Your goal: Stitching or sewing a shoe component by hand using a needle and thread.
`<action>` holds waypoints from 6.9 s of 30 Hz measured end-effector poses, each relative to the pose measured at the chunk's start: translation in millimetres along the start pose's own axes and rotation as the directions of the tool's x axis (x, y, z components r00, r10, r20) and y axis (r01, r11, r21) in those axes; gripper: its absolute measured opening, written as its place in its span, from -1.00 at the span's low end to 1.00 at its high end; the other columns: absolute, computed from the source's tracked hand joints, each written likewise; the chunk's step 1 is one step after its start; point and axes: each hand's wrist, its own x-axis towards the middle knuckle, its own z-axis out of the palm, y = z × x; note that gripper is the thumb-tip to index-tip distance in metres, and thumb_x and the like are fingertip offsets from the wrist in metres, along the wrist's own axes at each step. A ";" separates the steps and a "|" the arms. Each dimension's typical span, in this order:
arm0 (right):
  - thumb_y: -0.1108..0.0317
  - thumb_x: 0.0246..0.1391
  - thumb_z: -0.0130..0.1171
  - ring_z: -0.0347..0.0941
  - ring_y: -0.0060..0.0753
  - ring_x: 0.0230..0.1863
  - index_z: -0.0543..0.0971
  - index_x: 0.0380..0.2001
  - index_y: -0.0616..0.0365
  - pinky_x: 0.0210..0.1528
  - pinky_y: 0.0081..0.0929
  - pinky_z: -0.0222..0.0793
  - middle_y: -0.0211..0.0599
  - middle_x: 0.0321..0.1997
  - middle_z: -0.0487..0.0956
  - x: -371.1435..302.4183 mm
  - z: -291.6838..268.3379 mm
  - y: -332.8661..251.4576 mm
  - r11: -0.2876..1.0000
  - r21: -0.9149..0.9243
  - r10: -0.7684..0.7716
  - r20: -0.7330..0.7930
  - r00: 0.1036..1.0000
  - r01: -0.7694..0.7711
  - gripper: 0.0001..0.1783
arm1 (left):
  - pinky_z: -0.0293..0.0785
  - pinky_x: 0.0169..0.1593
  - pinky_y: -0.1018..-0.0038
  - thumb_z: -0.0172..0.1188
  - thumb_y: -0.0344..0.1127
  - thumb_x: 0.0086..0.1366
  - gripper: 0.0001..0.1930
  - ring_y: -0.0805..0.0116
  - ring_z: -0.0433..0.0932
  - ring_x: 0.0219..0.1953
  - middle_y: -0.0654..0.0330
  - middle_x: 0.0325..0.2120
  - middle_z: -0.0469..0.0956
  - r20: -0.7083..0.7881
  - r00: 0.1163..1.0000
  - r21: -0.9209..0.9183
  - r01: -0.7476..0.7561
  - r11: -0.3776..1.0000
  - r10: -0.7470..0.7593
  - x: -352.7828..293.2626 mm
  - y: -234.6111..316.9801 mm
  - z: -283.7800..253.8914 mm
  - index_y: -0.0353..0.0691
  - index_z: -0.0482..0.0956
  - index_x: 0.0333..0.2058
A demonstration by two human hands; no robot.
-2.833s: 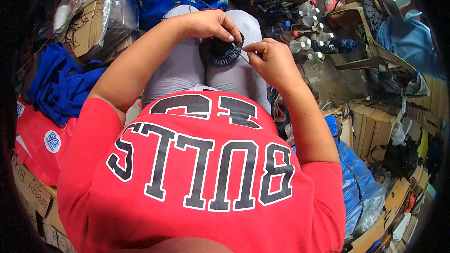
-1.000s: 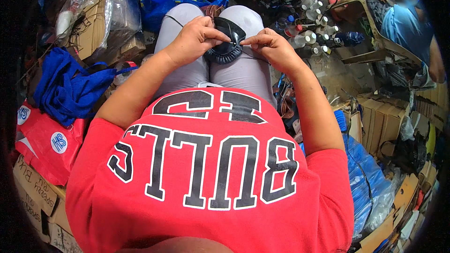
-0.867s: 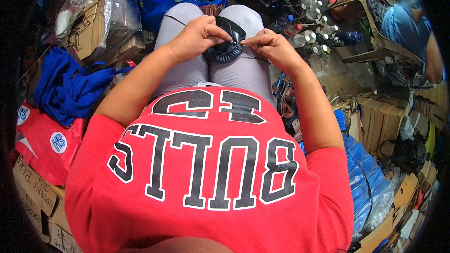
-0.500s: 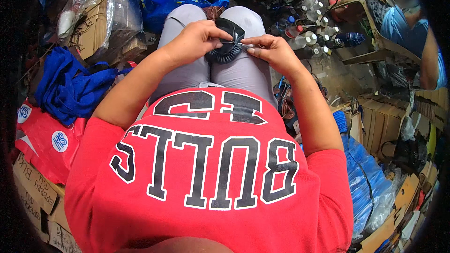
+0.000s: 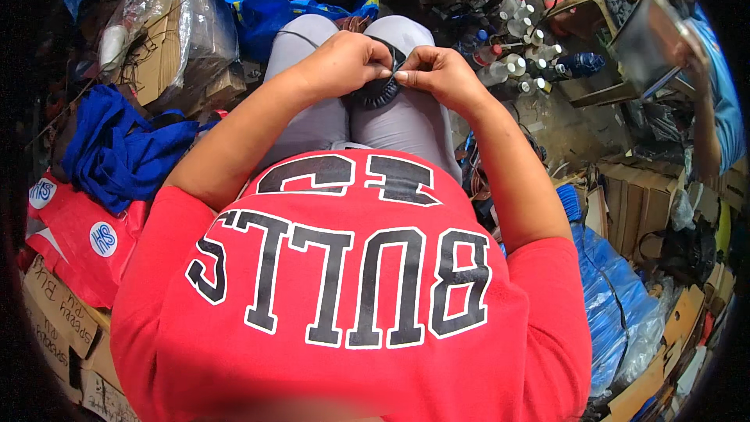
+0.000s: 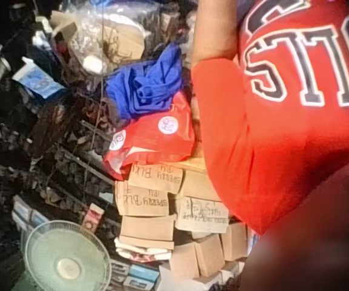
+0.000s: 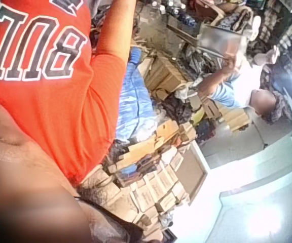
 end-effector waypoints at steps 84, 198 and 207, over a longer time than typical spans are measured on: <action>0.19 0.09 0.12 0.07 -0.77 -0.55 0.42 -0.59 0.06 -0.50 -0.69 -0.02 -0.68 -0.61 0.23 -50.9 -13.3 9.3 1.000 0.015 -0.011 -0.126 0.992 0.013 -0.73 | 0.27 -0.40 0.51 0.11 -0.24 0.22 -0.78 0.54 0.29 -0.53 0.29 -0.67 0.38 -0.148 0.938 -0.062 0.308 0.949 -0.314 -89.5 -27.2 -62.0 -0.26 0.50 -0.50; -0.09 -0.17 0.27 0.49 -0.19 -0.42 0.55 -0.25 0.17 -0.34 -0.40 0.37 -0.07 -0.51 0.55 21.4 24.7 -74.9 0.433 -0.900 0.017 0.053 0.998 0.040 -0.44 | 0.45 -0.21 0.24 0.33 -0.26 -0.11 -0.71 0.11 0.52 -0.28 0.19 -0.28 0.44 0.244 0.960 0.534 -0.250 0.808 0.136 -44.6 -8.7 -11.8 -0.16 0.56 -0.35; 0.11 -0.05 0.29 0.30 -0.68 -0.64 0.49 -0.59 0.20 -0.57 -0.64 0.21 -0.50 -0.67 0.42 0.7 31.4 -49.6 0.846 -0.499 0.250 0.065 0.966 -0.186 -0.64 | 0.39 -0.24 0.37 0.33 -0.13 -0.09 -0.70 0.25 0.54 -0.31 0.22 -0.34 0.45 0.165 0.982 0.708 -0.183 0.682 0.093 -59.8 -13.1 -0.9 -0.13 0.53 -0.39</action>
